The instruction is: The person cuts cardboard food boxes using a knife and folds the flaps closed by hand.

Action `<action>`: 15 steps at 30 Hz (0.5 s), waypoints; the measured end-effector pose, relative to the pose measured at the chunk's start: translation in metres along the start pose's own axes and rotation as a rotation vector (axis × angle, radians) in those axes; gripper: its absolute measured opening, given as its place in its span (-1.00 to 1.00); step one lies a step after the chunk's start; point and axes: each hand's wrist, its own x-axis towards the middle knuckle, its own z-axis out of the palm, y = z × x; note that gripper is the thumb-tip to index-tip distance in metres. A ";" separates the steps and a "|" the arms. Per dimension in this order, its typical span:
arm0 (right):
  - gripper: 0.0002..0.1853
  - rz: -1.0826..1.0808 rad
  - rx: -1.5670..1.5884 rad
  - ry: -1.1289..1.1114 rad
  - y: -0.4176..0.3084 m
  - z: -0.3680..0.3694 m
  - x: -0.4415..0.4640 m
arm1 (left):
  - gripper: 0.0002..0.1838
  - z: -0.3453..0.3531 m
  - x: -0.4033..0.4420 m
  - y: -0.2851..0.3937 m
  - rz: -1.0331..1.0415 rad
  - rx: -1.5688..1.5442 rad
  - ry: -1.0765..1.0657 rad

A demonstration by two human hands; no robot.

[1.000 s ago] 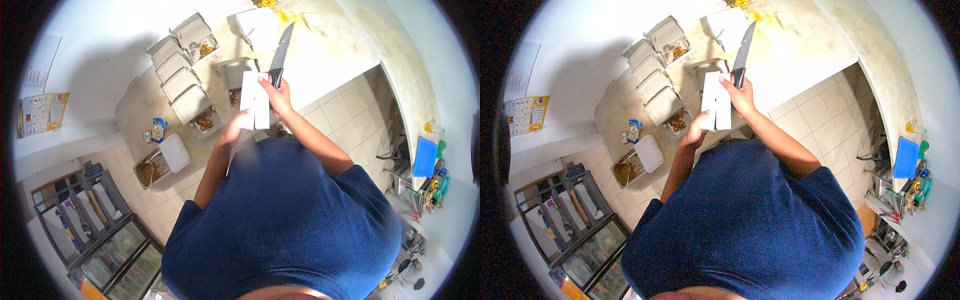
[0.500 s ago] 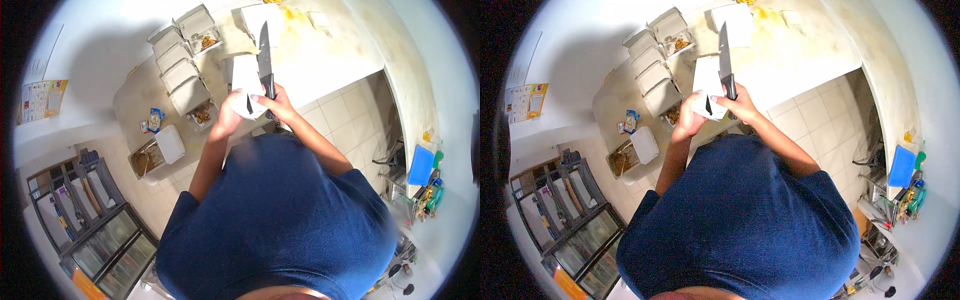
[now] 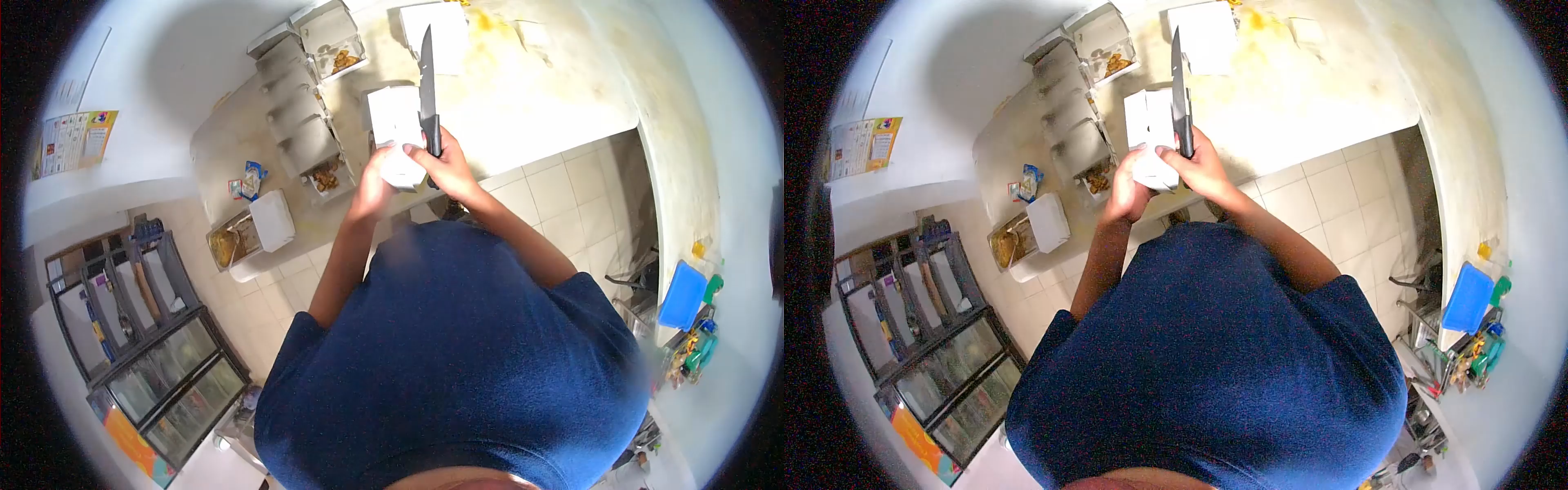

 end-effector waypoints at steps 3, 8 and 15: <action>-0.75 -0.037 -0.077 -0.069 0.001 -0.004 0.000 | -0.47 0.001 -0.002 -0.006 0.004 -0.001 0.013; -0.80 -0.053 -0.056 -0.118 0.001 -0.004 -0.003 | -0.48 0.010 -0.005 -0.008 0.036 -0.023 0.097; -0.81 -0.328 -0.111 -0.021 -0.025 0.003 0.030 | -0.26 0.001 -0.012 -0.003 0.103 0.150 0.130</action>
